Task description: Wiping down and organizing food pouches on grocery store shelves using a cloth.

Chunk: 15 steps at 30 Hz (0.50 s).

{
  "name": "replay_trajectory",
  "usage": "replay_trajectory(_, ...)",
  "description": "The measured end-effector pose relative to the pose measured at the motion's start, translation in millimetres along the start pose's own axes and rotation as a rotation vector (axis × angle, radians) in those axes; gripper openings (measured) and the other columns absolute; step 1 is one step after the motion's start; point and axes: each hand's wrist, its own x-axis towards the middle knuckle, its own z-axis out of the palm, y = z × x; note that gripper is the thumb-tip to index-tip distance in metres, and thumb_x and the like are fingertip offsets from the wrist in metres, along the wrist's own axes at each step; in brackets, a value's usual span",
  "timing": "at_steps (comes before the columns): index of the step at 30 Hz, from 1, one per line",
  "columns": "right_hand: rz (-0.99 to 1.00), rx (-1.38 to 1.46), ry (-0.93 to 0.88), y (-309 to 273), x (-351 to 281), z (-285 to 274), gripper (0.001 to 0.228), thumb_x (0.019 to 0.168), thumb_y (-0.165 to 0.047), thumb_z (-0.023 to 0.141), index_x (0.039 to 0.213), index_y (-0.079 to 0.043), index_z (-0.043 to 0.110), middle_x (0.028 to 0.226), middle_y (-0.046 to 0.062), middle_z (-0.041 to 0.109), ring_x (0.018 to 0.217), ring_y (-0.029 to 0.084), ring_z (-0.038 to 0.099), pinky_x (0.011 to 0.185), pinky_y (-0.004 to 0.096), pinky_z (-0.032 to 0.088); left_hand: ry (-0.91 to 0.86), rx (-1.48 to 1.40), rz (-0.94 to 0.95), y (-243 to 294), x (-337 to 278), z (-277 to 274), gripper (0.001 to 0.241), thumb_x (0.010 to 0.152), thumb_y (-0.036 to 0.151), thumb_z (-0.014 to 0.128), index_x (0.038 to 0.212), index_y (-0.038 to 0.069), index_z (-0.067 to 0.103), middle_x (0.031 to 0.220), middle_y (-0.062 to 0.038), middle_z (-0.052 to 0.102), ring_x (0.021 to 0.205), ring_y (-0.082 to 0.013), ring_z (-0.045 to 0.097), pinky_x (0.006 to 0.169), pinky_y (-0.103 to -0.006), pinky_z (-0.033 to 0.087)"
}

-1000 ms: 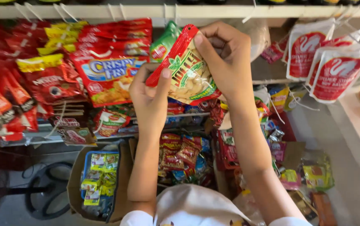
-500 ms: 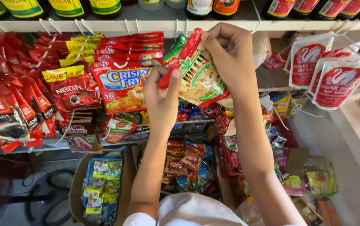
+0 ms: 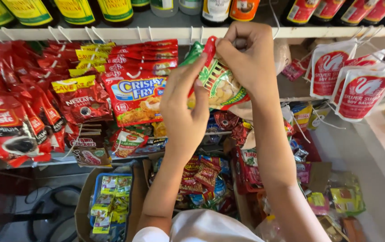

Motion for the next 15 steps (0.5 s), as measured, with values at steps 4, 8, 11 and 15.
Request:
replay_trajectory(4, 0.019, -0.023, 0.005, -7, -2, 0, 0.020, 0.095, 0.002, 0.069, 0.078, 0.001, 0.058, 0.072, -0.005, 0.056, 0.065, -0.001, 0.049, 0.056, 0.019, 0.036, -0.005, 0.003, -0.079, 8, 10, 2, 0.040, 0.106, -0.002, 0.060, 0.143, 0.013, 0.062, 0.111, -0.010, 0.067, 0.093, -0.0220, 0.069, 0.083, -0.0322, 0.057)
replay_trajectory(8, 0.055, -0.007, 0.002, -12, -2, 0, 0.016, 0.092, 0.001, 0.067, 0.077, 0.001, 0.060, 0.070, -0.004, 0.060, 0.064, -0.001, 0.053, 0.054, 0.018, 0.039, -0.034, 0.099, -0.110, 13, 14, 2, 0.043, 0.100, 0.003, 0.063, 0.142, 0.013, 0.062, 0.106, -0.010, 0.064, 0.085, -0.0261, 0.069, 0.073, -0.0387, 0.055)
replay_trajectory(11, 0.043, -0.041, 0.006, -11, -1, 0, 0.016, 0.090, 0.000, 0.067, 0.076, 0.001, 0.061, 0.071, -0.005, 0.061, 0.065, -0.002, 0.053, 0.055, 0.018, 0.040, -0.061, 0.176, -0.119, 11, 13, 4, 0.044, 0.100, 0.006, 0.065, 0.142, 0.016, 0.061, 0.104, -0.008, 0.063, 0.080, -0.0272, 0.069, 0.066, -0.0411, 0.053)
replay_trajectory(15, 0.092, -0.057, 0.001, -22, 0, 0, 0.020, 0.089, -0.002, 0.067, 0.072, 0.000, 0.057, 0.066, -0.005, 0.058, 0.061, -0.002, 0.051, 0.052, 0.019, 0.036, -0.100, 0.268, -0.107, 12, 13, 3, 0.043, 0.101, 0.010, 0.066, 0.142, 0.017, 0.060, 0.105, -0.008, 0.062, 0.074, -0.0278, 0.068, 0.061, -0.0425, 0.052)
